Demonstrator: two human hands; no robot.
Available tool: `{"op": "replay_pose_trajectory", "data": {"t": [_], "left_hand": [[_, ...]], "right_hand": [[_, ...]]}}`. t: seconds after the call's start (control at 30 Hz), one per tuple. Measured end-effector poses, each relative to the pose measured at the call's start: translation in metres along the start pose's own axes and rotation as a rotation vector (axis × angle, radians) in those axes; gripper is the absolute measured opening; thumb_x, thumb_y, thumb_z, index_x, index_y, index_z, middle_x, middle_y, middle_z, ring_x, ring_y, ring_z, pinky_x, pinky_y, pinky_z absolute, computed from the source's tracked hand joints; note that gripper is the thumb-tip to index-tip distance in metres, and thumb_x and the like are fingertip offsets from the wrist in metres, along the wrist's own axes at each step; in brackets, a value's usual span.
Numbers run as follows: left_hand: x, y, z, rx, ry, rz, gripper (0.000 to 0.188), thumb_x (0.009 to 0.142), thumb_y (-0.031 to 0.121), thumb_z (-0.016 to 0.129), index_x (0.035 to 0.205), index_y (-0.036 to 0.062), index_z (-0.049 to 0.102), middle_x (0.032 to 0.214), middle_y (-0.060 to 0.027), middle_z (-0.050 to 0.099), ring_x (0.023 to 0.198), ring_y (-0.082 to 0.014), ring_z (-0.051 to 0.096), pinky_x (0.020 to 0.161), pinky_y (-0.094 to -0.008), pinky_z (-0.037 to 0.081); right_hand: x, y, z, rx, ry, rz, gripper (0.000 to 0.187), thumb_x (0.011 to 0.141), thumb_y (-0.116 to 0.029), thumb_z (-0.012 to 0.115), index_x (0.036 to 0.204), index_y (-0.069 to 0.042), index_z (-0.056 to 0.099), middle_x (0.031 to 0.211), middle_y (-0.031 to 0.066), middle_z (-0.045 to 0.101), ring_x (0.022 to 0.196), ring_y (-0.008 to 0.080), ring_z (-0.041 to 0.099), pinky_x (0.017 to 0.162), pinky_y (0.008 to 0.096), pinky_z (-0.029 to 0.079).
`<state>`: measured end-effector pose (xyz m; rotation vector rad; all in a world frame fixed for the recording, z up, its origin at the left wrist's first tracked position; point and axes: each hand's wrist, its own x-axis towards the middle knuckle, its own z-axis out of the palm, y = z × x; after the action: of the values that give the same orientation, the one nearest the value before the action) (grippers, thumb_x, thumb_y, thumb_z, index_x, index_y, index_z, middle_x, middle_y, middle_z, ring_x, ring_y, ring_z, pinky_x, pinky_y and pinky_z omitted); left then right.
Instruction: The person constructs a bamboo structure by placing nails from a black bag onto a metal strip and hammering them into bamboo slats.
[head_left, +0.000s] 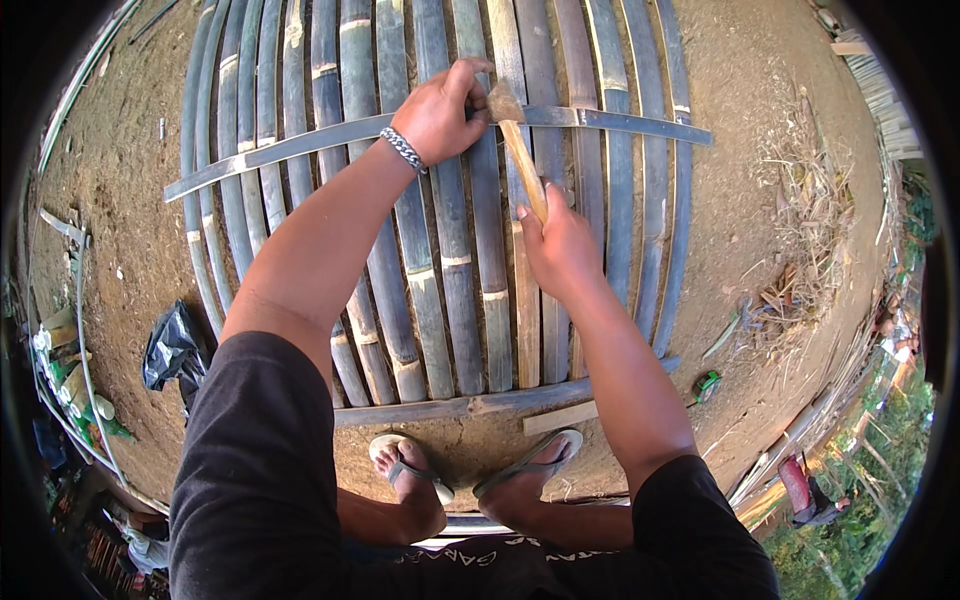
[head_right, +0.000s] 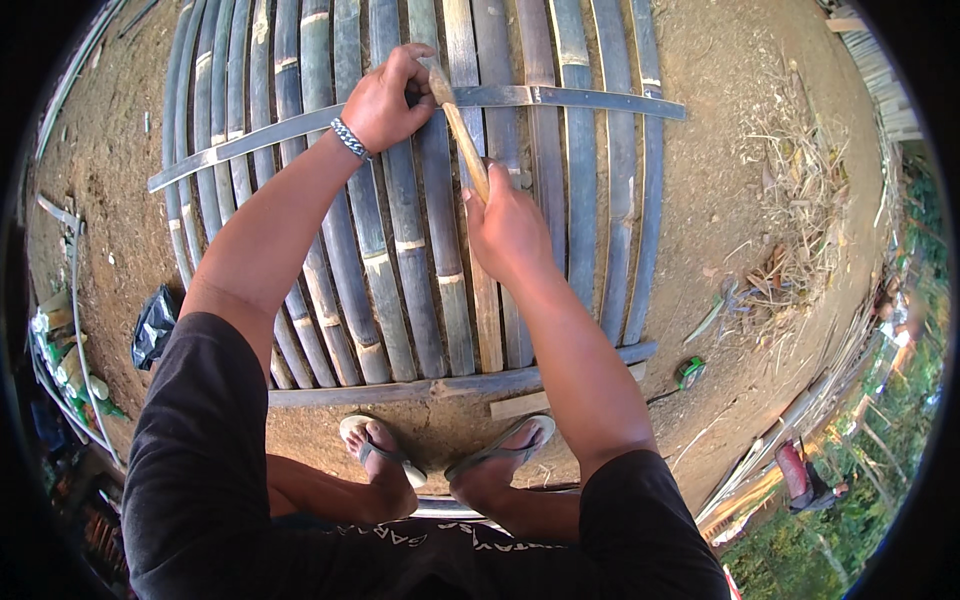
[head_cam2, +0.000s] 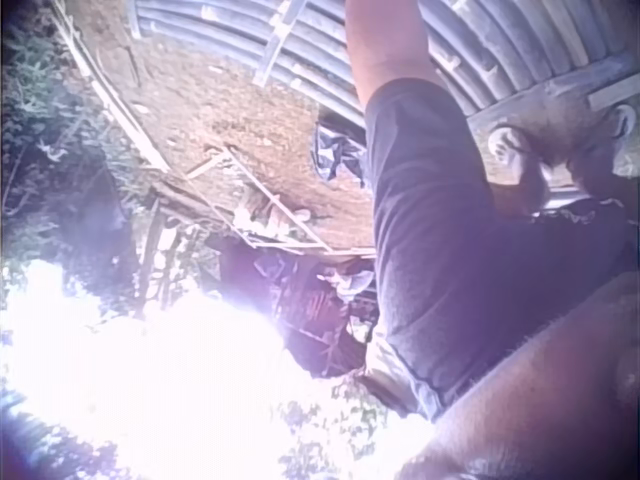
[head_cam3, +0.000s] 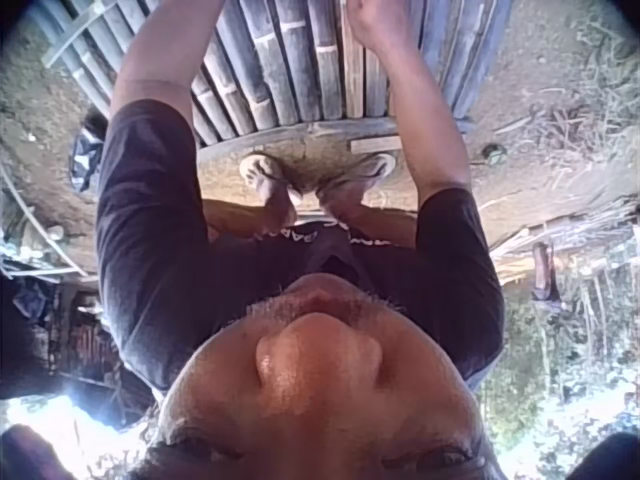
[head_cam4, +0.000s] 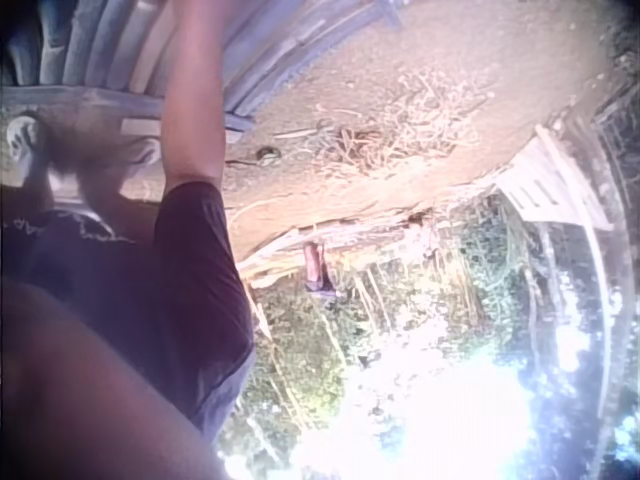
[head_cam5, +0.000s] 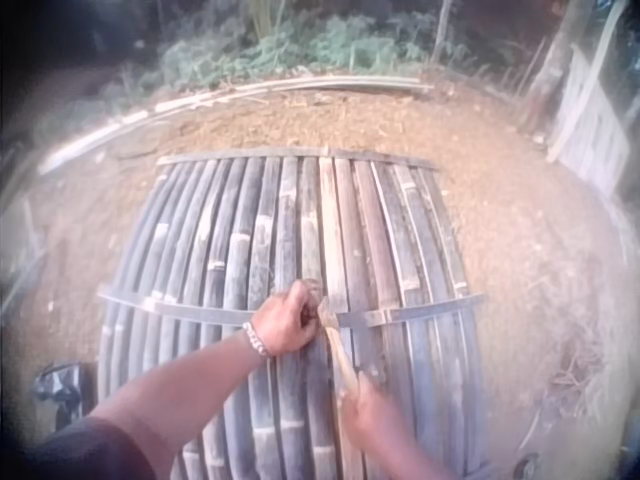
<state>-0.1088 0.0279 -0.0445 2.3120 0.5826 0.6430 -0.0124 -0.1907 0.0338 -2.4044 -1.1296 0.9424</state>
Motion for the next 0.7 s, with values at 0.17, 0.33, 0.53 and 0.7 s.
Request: {"op": "replay_pose_trajectory", "data": {"t": [0.17, 0.33, 0.53, 0.7], "left_hand": [[0.001, 0.005, -0.008, -0.129, -0.04, -0.102, 0.061, 0.081, 0.007, 0.073, 0.135, 0.0062, 0.044, 0.093, -0.0081, 0.072, 0.085, -0.0245, 0.072, 0.079, -0.0361, 0.059], [0.005, -0.003, -0.012, -0.135, -0.028, -0.063, 0.041, 0.078, 0.007, 0.073, 0.116, 0.0037, 0.059, 0.094, -0.0089, 0.072, 0.087, -0.0243, 0.071, 0.081, -0.0363, 0.058], [0.008, -0.003, -0.014, -0.074, -0.082, -0.016, 0.009, 0.079, 0.008, 0.075, 0.085, 0.0026, 0.071, 0.091, -0.0089, 0.071, 0.086, -0.0282, 0.069, 0.079, -0.0377, 0.057], [0.009, -0.006, -0.011, -0.074, -0.093, 0.065, 0.005, 0.082, 0.008, 0.075, 0.082, 0.0033, 0.073, 0.09, -0.0094, 0.07, 0.086, -0.0294, 0.068, 0.079, -0.0385, 0.056]], "right_hand": [[0.0, 0.003, 0.002, 0.146, 0.046, 0.047, 0.053, 0.103, -0.031, 0.054, 0.141, 0.005, 0.044, 0.106, 0.0324, 0.068, 0.103, 0.0507, 0.065, 0.089, 0.0557, 0.05], [0.002, 0.007, 0.004, 0.11, -0.025, 0.15, 0.054, 0.103, -0.032, 0.055, 0.141, 0.004, 0.044, 0.113, 0.0316, 0.067, 0.108, 0.0488, 0.064, 0.094, 0.0534, 0.049], [0.002, 0.005, 0.002, 0.118, -0.033, 0.159, 0.055, 0.103, -0.031, 0.054, 0.142, 0.005, 0.043, 0.12, 0.0323, 0.065, 0.113, 0.0485, 0.062, 0.097, 0.0536, 0.048], [0.005, 0.013, 0.007, 0.129, -0.034, 0.138, 0.057, 0.103, -0.032, 0.054, 0.143, 0.006, 0.042, 0.12, 0.0326, 0.065, 0.113, 0.0485, 0.062, 0.097, 0.0535, 0.048]]}}
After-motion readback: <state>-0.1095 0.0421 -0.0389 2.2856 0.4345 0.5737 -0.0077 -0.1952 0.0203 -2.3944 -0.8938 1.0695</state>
